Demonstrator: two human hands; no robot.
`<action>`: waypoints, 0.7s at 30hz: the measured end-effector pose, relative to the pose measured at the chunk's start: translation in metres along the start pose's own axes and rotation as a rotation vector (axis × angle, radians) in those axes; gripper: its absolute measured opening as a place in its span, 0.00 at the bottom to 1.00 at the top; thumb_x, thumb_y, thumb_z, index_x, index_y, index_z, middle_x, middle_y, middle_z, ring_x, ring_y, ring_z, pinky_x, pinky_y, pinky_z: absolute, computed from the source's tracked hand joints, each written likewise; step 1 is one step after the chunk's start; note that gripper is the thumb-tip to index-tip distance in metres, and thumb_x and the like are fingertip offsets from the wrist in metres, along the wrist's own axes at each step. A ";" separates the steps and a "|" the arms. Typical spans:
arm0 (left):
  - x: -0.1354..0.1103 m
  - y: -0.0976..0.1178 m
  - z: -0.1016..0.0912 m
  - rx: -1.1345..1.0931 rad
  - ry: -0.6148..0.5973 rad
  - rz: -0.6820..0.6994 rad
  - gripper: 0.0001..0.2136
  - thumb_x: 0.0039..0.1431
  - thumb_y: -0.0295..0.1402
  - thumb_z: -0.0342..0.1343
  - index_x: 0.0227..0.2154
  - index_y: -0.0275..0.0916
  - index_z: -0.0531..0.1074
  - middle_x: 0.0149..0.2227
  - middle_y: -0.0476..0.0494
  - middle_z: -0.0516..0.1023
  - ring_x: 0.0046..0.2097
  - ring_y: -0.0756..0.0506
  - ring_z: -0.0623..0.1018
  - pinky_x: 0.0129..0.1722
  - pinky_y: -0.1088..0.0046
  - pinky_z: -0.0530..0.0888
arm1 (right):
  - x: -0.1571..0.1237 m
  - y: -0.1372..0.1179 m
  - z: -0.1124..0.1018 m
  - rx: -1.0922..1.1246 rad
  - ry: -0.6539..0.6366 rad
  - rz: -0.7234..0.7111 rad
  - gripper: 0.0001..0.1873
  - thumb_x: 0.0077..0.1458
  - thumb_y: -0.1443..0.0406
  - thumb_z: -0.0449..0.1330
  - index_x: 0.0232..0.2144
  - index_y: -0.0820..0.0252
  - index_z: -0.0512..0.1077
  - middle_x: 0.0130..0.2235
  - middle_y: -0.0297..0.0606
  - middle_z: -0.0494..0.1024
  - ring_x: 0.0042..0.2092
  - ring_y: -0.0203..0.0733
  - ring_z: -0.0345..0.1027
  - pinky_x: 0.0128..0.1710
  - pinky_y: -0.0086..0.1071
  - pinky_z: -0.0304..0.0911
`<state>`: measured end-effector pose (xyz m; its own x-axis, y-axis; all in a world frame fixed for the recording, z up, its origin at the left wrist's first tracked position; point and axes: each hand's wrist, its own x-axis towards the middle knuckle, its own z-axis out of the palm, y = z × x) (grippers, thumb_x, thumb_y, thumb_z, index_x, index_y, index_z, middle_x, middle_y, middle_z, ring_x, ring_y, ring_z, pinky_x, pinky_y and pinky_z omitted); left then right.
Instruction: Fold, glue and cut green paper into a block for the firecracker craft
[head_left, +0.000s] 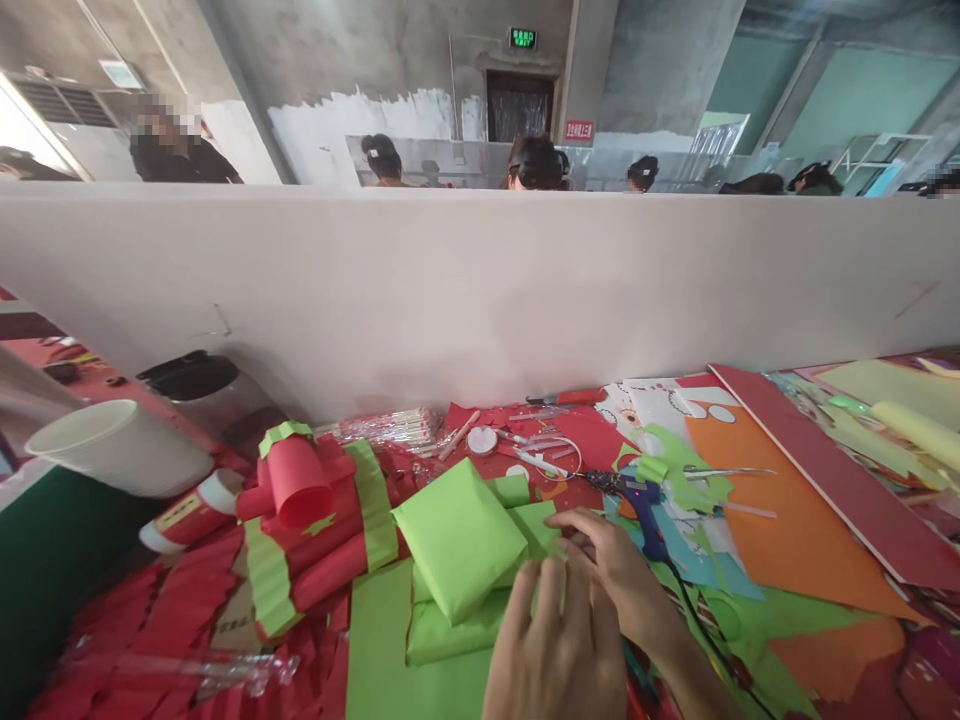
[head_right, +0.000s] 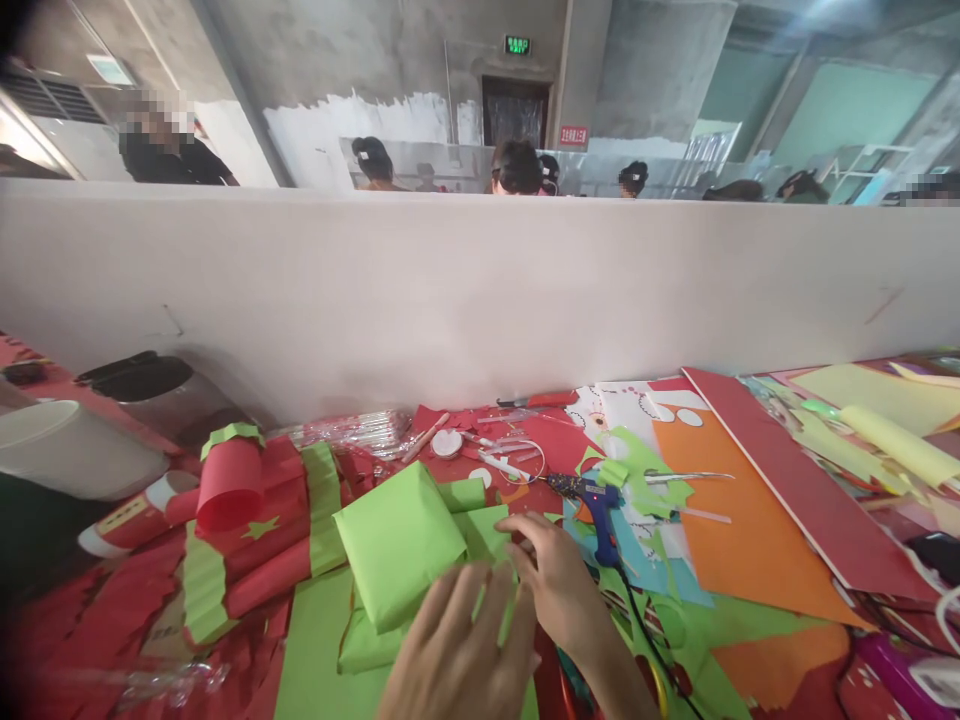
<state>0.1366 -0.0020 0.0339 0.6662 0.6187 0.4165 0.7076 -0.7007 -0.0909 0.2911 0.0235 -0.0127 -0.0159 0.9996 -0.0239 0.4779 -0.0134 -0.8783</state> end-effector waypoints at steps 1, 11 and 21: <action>0.003 -0.012 -0.008 -0.043 -0.002 -0.017 0.17 0.64 0.38 0.52 0.54 0.42 0.72 0.52 0.40 0.74 0.50 0.40 0.73 0.51 0.60 0.73 | 0.000 -0.001 0.000 -0.016 0.007 -0.013 0.16 0.58 0.69 0.53 0.47 0.57 0.75 0.44 0.41 0.79 0.43 0.45 0.74 0.45 0.36 0.67; 0.004 -0.124 -0.011 -0.372 -0.546 -0.399 0.32 0.65 0.54 0.44 0.68 0.52 0.47 0.69 0.37 0.51 0.69 0.28 0.51 0.59 0.42 0.62 | -0.001 0.009 0.004 -0.088 0.023 -0.015 0.13 0.60 0.65 0.55 0.44 0.57 0.75 0.44 0.40 0.78 0.40 0.43 0.73 0.42 0.35 0.67; 0.006 -0.136 -0.029 -0.453 -0.583 -0.146 0.29 0.64 0.45 0.52 0.66 0.58 0.52 0.67 0.46 0.58 0.66 0.39 0.61 0.56 0.62 0.69 | 0.000 0.009 0.001 -0.105 0.030 -0.060 0.14 0.58 0.65 0.54 0.43 0.59 0.76 0.43 0.42 0.79 0.38 0.44 0.73 0.40 0.35 0.67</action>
<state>0.0382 0.0867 0.0752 0.6791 0.7160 -0.1617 0.7158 -0.5972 0.3619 0.2946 0.0232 -0.0213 -0.0218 0.9988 0.0433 0.5663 0.0481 -0.8228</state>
